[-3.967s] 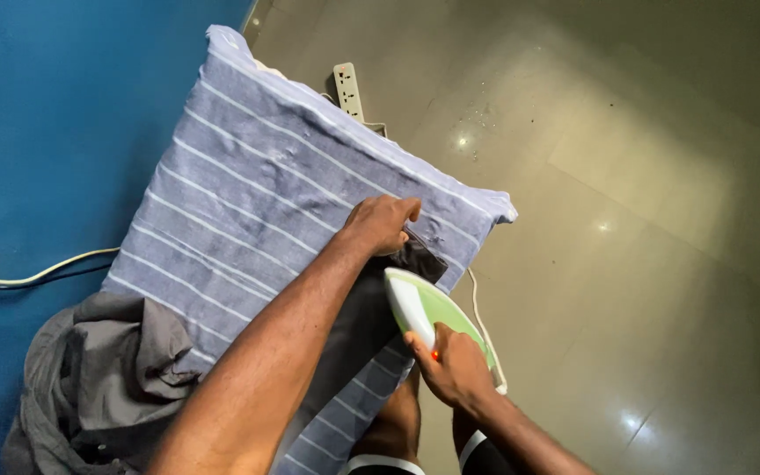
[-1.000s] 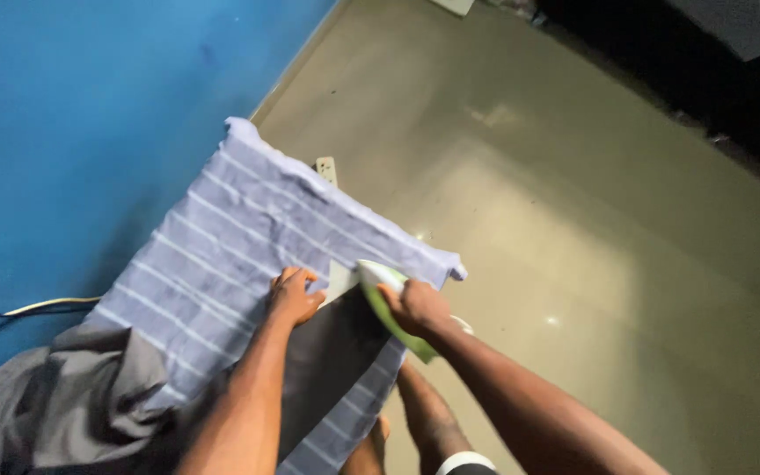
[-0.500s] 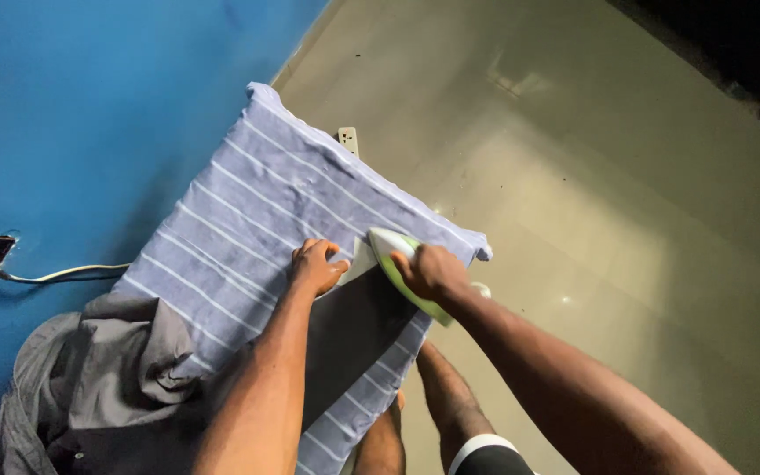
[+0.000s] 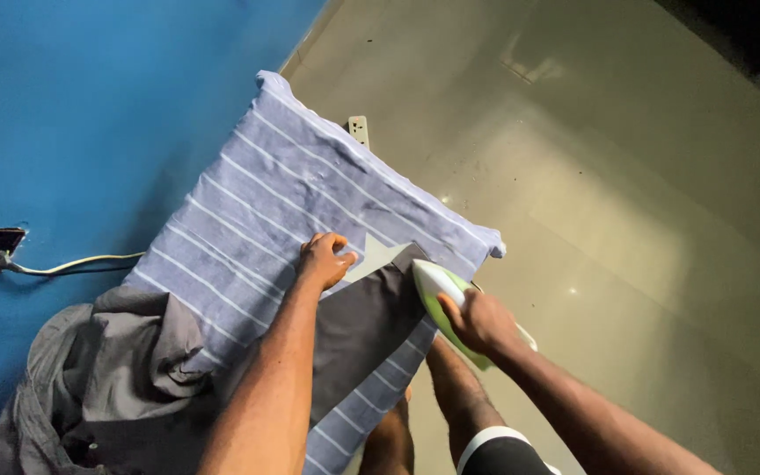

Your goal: Ironing a grey long-sleeved shirt on an ironing board using a steam iron and a water container.

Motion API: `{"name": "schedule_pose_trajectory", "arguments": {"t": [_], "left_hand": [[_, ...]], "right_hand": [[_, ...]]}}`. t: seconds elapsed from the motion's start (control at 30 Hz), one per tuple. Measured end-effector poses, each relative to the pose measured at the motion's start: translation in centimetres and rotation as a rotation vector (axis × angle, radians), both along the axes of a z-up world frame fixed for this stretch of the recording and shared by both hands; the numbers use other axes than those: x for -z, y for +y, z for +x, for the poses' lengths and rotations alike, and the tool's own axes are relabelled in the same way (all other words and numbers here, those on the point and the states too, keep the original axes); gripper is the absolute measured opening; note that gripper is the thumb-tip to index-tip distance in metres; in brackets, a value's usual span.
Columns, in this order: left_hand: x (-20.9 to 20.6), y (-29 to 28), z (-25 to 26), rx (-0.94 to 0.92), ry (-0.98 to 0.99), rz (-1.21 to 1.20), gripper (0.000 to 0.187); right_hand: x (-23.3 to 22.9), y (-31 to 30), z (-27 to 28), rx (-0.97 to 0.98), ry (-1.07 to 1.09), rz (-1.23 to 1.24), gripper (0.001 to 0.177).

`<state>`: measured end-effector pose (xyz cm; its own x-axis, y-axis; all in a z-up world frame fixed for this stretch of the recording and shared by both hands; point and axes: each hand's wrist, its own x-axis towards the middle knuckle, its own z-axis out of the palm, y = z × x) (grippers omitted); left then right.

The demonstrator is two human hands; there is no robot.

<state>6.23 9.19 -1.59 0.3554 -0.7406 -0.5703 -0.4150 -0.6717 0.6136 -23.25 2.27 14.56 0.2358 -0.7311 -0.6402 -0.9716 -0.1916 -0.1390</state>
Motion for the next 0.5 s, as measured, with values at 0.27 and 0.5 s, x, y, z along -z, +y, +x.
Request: {"name": "schedule_pose_trajectory", "arguments": {"t": [0.27, 0.5], "left_hand": [[0.7, -0.4, 0.0, 0.028, -0.021, -0.029, 0.051], [11.2, -1.4, 2.4, -0.078, 0.450, -0.040, 0.064]], "right_hand": [[1.2, -0.8, 4.8, 0.005, -0.054, 0.080, 0.072], [6.3, 7.9, 12.5, 0.061, -0.198, 0.364, 0.075]]}}
